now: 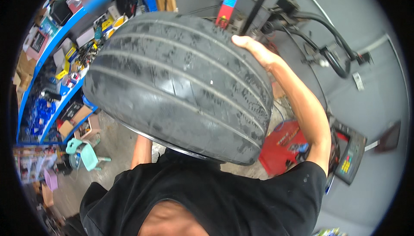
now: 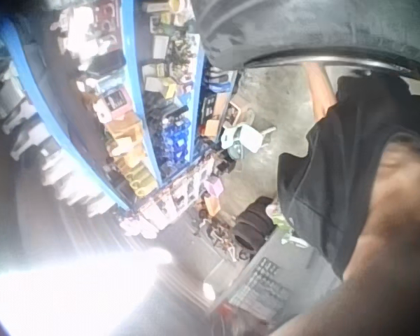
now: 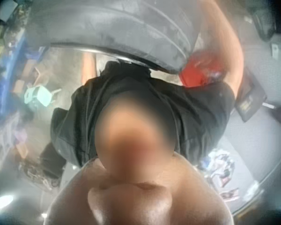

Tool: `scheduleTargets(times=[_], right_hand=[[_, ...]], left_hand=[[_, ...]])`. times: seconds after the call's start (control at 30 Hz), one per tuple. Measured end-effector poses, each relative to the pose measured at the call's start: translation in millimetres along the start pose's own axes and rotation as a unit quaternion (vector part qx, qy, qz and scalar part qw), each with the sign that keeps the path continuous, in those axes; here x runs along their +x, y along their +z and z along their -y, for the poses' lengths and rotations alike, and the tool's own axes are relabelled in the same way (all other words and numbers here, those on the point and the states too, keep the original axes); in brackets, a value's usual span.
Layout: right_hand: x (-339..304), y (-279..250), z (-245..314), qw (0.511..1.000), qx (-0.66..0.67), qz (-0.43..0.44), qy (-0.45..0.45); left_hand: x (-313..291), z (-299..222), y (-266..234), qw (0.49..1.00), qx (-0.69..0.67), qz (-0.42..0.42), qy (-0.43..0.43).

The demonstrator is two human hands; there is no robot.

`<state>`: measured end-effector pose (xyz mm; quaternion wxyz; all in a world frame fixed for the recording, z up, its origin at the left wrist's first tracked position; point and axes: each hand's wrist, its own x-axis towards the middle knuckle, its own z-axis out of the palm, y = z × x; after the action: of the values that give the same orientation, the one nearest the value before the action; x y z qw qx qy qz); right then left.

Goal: The person lifts a car wheel with a tire and places it onto a tire changer. They secure the wheel, then use the machine to break the bead and remove the tire from the rim. The person removes the tire and wheel from the machine and sets them aside.

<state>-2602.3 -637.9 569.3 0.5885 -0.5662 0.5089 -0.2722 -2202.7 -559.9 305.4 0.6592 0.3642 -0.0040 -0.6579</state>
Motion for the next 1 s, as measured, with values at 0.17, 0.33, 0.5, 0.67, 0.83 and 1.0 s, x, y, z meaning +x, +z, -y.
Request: scheduleTargets(times=[0.17, 0.33, 0.5, 0.67, 0.83, 1.0], right_hand=[[119.5, -78.6, 8.8, 0.993, 0.097, 0.014, 0.062], [156.9, -131.2, -22.8, 0.987, 0.121, -0.021, 0.099], [158.0, -170.5, -136.7, 0.961, 0.233, -0.133, 0.062], [183.1, -192.0, -180.3, 0.951, 0.269, -0.155, 0.017], [187.5, -193.4, -195.1, 0.935, 0.307, -0.173, 0.04], [190.3, -190.0, -231.2, 0.917, 0.333, -0.215, 0.044]], left_hand=[[49.7, 13.8, 52.9, 0.99, -0.084, -0.073, 0.09], [106.3, 20.7, 93.0, 0.942, -0.052, -0.279, 0.18], [158.1, 23.9, 124.4, 0.909, -0.007, -0.379, 0.175], [209.4, 21.7, 139.2, 0.895, 0.082, -0.406, 0.167], [258.9, 31.9, 154.8, 0.856, 0.218, -0.448, 0.138], [295.0, 54.4, 170.2, 0.835, 0.33, -0.425, 0.114]])
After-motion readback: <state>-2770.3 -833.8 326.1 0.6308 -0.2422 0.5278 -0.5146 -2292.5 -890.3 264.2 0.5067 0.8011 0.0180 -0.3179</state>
